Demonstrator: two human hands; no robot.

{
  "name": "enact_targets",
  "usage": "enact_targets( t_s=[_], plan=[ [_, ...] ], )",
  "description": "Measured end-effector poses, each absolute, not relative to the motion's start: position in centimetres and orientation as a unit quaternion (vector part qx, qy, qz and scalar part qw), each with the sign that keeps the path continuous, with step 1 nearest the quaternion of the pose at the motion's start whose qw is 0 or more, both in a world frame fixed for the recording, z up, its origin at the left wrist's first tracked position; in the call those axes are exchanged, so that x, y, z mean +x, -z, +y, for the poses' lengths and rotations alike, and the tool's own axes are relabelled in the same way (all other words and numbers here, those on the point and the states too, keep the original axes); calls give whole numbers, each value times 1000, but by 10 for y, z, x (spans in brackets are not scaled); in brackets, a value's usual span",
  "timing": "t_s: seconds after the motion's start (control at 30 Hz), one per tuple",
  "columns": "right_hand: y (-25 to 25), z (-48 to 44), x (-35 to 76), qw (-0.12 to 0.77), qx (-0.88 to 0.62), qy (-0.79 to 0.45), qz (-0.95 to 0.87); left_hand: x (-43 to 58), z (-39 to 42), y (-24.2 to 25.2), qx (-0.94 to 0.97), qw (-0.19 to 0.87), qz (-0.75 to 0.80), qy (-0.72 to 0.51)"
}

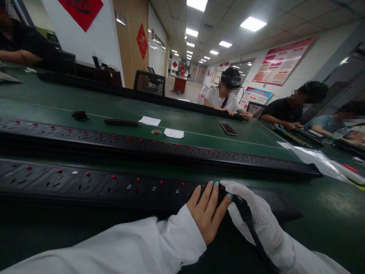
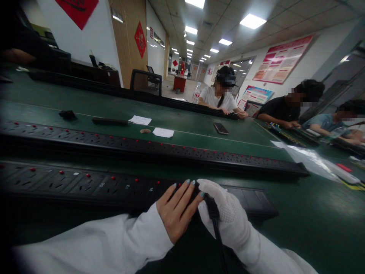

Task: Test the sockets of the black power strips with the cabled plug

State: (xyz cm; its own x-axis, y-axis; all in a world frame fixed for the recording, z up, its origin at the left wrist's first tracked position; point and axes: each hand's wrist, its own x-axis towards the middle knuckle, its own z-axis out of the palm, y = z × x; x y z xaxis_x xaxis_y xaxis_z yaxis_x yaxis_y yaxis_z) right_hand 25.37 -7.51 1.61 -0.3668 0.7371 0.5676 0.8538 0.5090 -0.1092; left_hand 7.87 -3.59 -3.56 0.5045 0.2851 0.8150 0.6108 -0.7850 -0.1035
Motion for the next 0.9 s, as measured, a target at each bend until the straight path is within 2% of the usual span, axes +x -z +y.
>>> enact_targets(
  t_s=[0.5,0.9],
  plan=[
    [-22,-71,253,259,-445,162,-842,78,-35,34,-841,204,-256,430],
    [-19,-73,250,238,-501,132,-822,80,-37,35,-845,186,-273,420]
  ],
)
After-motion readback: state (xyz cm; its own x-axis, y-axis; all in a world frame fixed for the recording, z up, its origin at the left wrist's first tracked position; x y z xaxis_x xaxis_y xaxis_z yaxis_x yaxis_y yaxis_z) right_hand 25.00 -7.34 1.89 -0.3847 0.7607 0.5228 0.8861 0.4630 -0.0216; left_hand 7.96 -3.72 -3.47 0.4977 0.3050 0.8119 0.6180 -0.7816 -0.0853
